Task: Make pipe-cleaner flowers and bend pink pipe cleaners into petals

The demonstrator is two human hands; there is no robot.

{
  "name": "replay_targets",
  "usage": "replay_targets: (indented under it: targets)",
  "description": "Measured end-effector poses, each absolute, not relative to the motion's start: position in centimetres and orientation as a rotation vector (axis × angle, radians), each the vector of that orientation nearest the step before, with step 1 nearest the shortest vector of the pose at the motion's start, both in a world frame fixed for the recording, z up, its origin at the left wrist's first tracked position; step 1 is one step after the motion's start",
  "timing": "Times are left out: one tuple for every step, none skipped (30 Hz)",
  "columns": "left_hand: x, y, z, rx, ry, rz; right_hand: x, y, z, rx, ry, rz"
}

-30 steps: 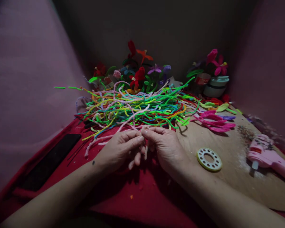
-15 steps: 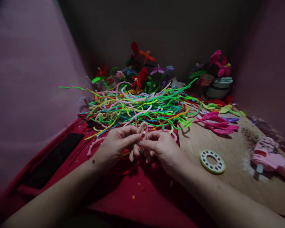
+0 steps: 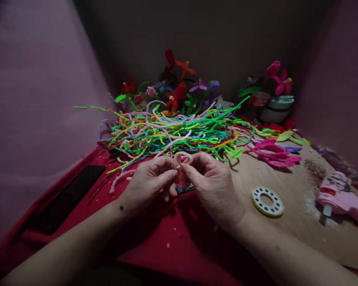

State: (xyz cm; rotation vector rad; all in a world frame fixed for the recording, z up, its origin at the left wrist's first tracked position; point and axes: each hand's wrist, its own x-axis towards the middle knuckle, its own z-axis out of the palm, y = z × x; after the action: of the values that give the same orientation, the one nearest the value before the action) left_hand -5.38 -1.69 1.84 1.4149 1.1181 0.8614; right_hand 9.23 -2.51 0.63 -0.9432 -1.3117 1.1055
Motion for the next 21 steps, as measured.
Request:
replay_targets:
  targets:
    - [-5.4,-1.7,1.8,1.424,1.112,0.858,9.2,-2.6,0.5,-0.939,-1.332,1.084]
    - [-5.5,-1.7,1.7,1.434,1.103,0.857,9.1,-2.6,0.4,-0.940,-1.352,1.057]
    - [-5.5,-1.7,1.6,1.441,1.092,0.857,9.1,-2.6,0.3,-0.947,-1.376,1.024]
    - [-5.5,-1.7,1.5,1.446,1.082,0.864,9.0,-2.6,0.2,-0.961,-1.400,0.989]
    - [-5.5,-1.7,1.4,1.446,1.074,0.873,9.0,-2.6,0.2,-0.981,-1.420,0.964]
    - [-5.5,-1.7,1.4,1.442,1.066,0.881,9.0,-2.5,0.2,-1.008,-1.428,0.956]
    - [-5.5,-1.7,1.4,1.433,1.056,0.892,9.1,-2.4,0.2,-1.039,-1.427,0.980]
    - [-5.4,-1.7,1.5,1.422,1.041,0.900,9.1,-2.3,0.3,-1.067,-1.418,1.039]
    - [-5.4,-1.7,1.6,1.411,1.024,0.905,9.2,-2.2,0.4,-1.088,-1.405,1.123]
    - [-5.3,-1.7,1.7,1.399,1.008,0.907,9.3,-2.0,0.4,-1.103,-1.391,1.210]
    - [-5.3,-1.7,1.8,1.387,0.996,0.901,9.4,-1.9,0.5,-1.108,-1.378,1.280]
    - [-5.3,-1.7,1.8,1.375,0.990,0.889,9.5,-1.8,0.5,-1.103,-1.372,1.327]
    - [-5.2,-1.6,1.9,1.365,0.989,0.873,9.6,-1.7,0.5,-1.090,-1.370,1.350]
    - [-5.2,-1.6,1.9,1.355,0.991,0.856,9.6,-1.6,0.5,-1.073,-1.368,1.359]
    - [-5.2,-1.5,1.9,1.345,0.993,0.847,9.7,-1.5,0.5,-1.056,-1.365,1.365]
    - [-5.2,-1.5,1.9,1.336,0.990,0.844,9.7,-1.5,0.5,-1.038,-1.358,1.375]
    - [-5.1,-1.5,1.9,1.327,0.987,0.848,9.6,-1.5,0.5,-1.020,-1.343,1.381]
    - [-5.1,-1.5,1.9,1.315,0.986,0.855,9.6,-1.5,0.6,-1.003,-1.321,1.379]
    - [-5.0,-1.5,1.9,1.301,0.988,0.860,9.7,-1.5,0.7,-0.986,-1.293,1.373]
    - [-5.0,-1.5,1.9,1.288,0.991,0.858,9.7,-1.5,0.8,-0.970,-1.260,1.373]
    - [-4.9,-1.5,1.8,1.279,1.000,0.848,9.8,-1.5,0.8,-0.956,-1.237,1.381]
